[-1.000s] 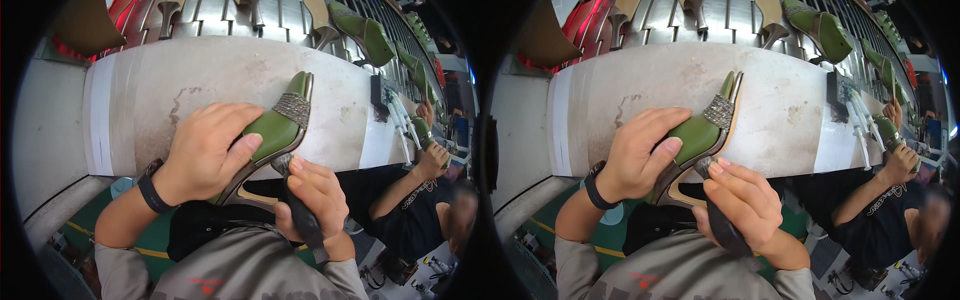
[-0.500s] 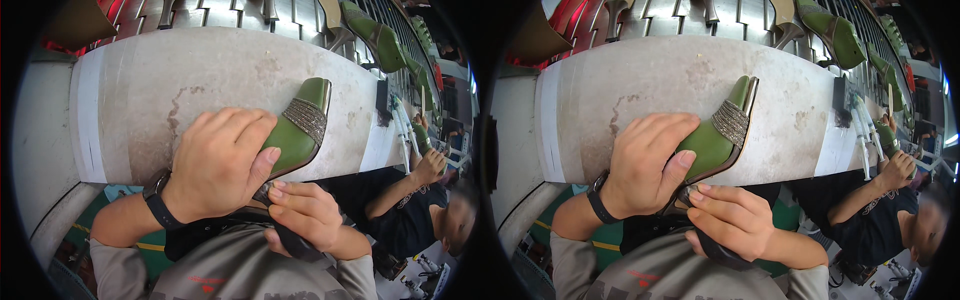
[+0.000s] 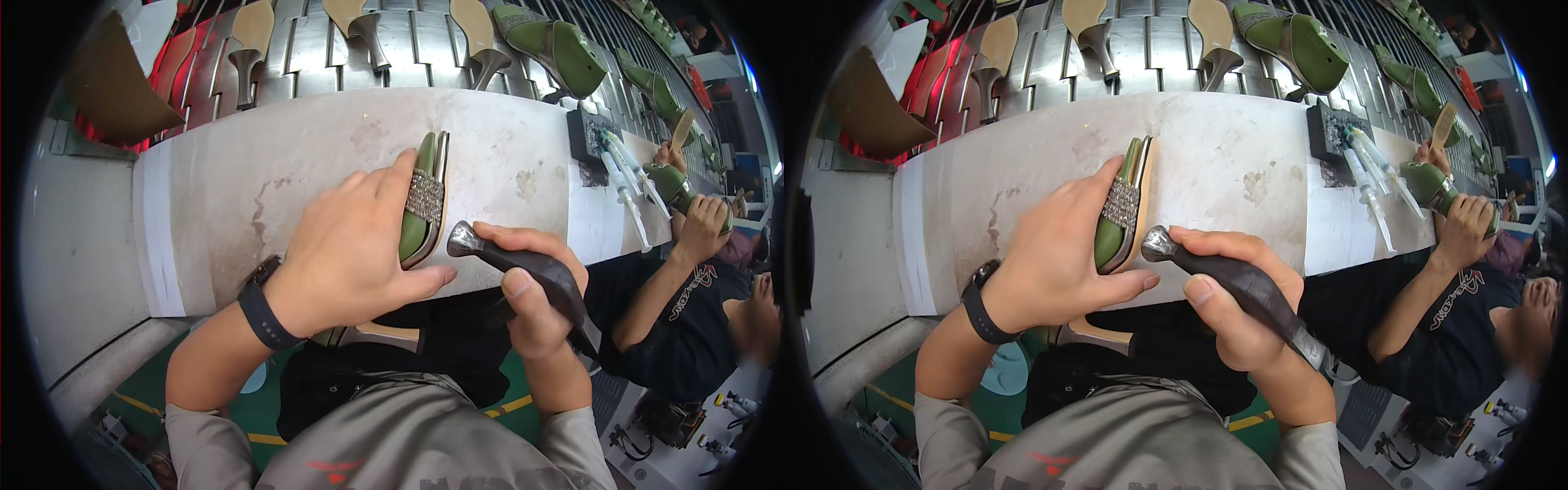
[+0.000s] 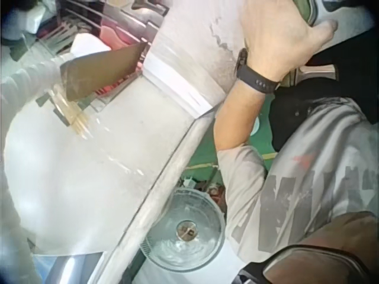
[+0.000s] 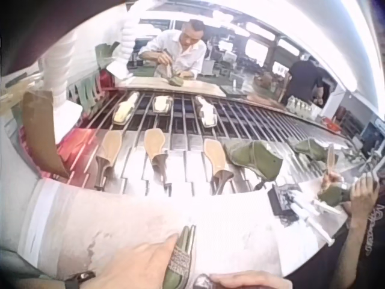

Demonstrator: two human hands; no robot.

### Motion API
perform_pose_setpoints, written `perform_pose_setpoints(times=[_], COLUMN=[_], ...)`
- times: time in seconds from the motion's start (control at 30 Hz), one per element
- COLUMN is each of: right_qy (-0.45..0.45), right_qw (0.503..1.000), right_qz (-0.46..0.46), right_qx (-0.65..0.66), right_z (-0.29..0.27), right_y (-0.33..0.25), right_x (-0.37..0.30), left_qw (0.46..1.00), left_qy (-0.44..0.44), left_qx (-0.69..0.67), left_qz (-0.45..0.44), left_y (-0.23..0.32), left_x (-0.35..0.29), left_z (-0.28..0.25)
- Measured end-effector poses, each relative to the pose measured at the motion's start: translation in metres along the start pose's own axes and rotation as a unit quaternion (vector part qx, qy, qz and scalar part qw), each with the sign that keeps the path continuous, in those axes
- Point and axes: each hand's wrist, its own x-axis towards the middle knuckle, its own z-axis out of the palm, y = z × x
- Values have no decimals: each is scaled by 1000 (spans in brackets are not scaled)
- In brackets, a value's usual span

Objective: The person assembles high-heeled shoes by taking soles and shoe lasts from a conveyor, aligning and pressing the soles onto the uppers, hammering the edges with a hammer, and applying adhesive into the seams using a syringe.

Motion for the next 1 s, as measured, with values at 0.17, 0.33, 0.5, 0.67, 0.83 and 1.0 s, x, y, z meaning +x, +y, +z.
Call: perform_pose_setpoints(times=[0.17,0.33,0.5,0.67,0.83,1.0], right_qy=[-48,-181,-102,-154,-246,-194], right_qw=[999,979,991,987,964,980], right_qz=[-3,-24,-32,8,58,18], right_qx=[-23,-88,-78,-51,-79,-35], right_z=[-8,-25,-19,-31,-37,-33], right_y=[4,-18,3,-1,-13,-1], right_x=[19,76,58,80,108,98], left_qw=[999,1000,999,997,998,999], left_qy=[30,-6,-30,-61,-60,-40], left_qx=[12,15,26,32,23,10], left_qz=[15,-4,-12,-28,-28,0], left_y=[-1,4,4,9,3,3], left_x=[4,9,12,13,14,16], left_z=[5,-1,-6,-7,-8,-6])
